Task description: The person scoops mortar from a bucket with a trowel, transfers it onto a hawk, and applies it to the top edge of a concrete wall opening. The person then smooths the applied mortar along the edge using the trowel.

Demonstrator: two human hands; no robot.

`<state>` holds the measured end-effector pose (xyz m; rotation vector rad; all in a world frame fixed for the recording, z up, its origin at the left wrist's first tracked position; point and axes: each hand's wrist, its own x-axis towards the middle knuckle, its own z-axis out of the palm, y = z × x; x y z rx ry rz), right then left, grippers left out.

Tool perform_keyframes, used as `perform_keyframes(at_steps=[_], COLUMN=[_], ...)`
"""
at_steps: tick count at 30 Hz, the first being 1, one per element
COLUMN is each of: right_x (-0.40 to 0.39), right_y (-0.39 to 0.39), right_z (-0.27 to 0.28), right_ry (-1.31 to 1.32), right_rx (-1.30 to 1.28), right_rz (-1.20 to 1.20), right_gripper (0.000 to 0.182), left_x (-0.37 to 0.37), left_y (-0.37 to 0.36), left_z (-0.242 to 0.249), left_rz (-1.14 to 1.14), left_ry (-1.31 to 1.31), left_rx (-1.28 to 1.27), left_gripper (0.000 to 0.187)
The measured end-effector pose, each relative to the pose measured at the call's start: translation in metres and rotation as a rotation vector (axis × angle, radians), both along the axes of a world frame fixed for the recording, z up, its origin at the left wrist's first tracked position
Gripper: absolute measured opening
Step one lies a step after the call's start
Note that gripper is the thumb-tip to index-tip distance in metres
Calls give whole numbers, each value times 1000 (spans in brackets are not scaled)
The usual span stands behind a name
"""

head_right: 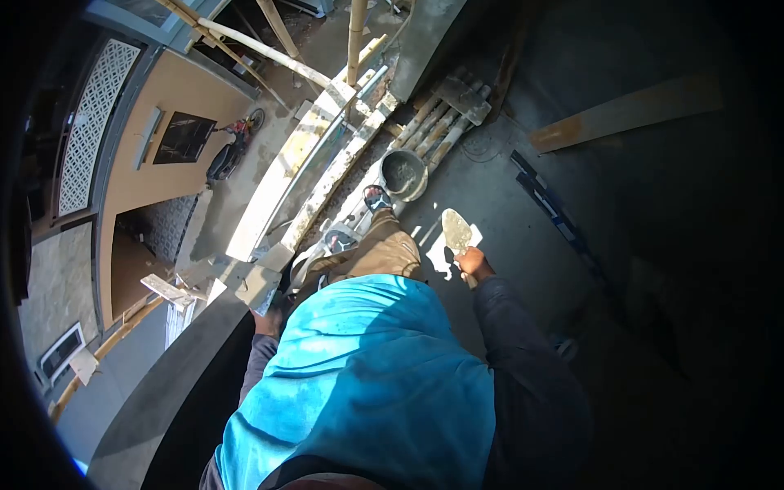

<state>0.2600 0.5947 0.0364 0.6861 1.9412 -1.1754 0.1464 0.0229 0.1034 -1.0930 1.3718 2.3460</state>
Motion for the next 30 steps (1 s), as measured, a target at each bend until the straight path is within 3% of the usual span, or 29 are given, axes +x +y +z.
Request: perform_keyframes(at_steps=[2, 4, 5, 6, 8, 10, 11, 12, 14, 16, 18, 19, 21, 22, 23, 24, 25, 27, 28, 30], right_x=[-51, -78, -62, -54, -79, -100, -109, -122, -136, -131, -156, -168, -197, -192, -192, -190, -199, -199, -205, -213], right_y=[-28, -29, -20, -17, -23, -28, -28, -31, -38, -35, -51, -57, -62, -59, -57, -55, -60, -66, -65, -63], right_z=[32, 21, -26, -66, -91, -119, -130, -133, -159, -208, -215, -201, -186, -206, -227, -244, -231, -243, -254, -270], right_ry=[-332, -364, -129, -79, -144, -208, -304, -323, -211, -167, -424, -434, -453, -466, -429, -385, -406, -428, -431, -507], right_rx=[68, 134, 264, 322, 290, 203, 167, 187, 293, 328, 364, 365, 275, 273, 254, 235, 231, 294, 366, 405], right_rz=[-316, -11, 188, 194, 77, 34, 25, 24, 105, 421, -22, -25, -171, -166, -81, 0, -99, -58, -23, 105], right_gripper=[20, 26, 32, 36, 34, 32, 47, 45, 44, 45, 47, 47, 49, 49, 48, 47, 41, 40, 38, 45], left_x=[5, 15, 16, 19, 25, 31, 34, 46, 69, 60, 59, 61, 59, 73, 88, 96, 101, 103, 97, 83], left_y=[5, 11, 16, 19, 24, 24, 29, 23, 6, 19, 20, 19, 19, 11, -10, -20, -27, -27, -22, 0], left_z=[-17, -39, -53, -67, -94, -110, -115, -128, -168, -154, -148, -150, -166, -174, -194, -207, -215, -227, -233, -230], left_rz=[-34, -68, -82, -89, -69, 85, 165, 174, 87, 39, -62, -8, -28, -33, -242, -239, -191, -51, -54, 274], left_ry=[-11, -33, -25, -34, -59, -381, -536, -545, -483, -561, -503, -406, -364, -336, -313, -322, -257, -174, -168, -543], left_rx=[68, 126, 155, 176, 175, 222, 146, 132, 36, -43, 244, 452, 412, 366, 175, 173, 407, 817, 818, 297], left_gripper=[27, 28, 29, 30, 31, 41, 50, 50, 49, 49, 49, 49, 49, 49, 51, 51, 53, 60, 60, 49])
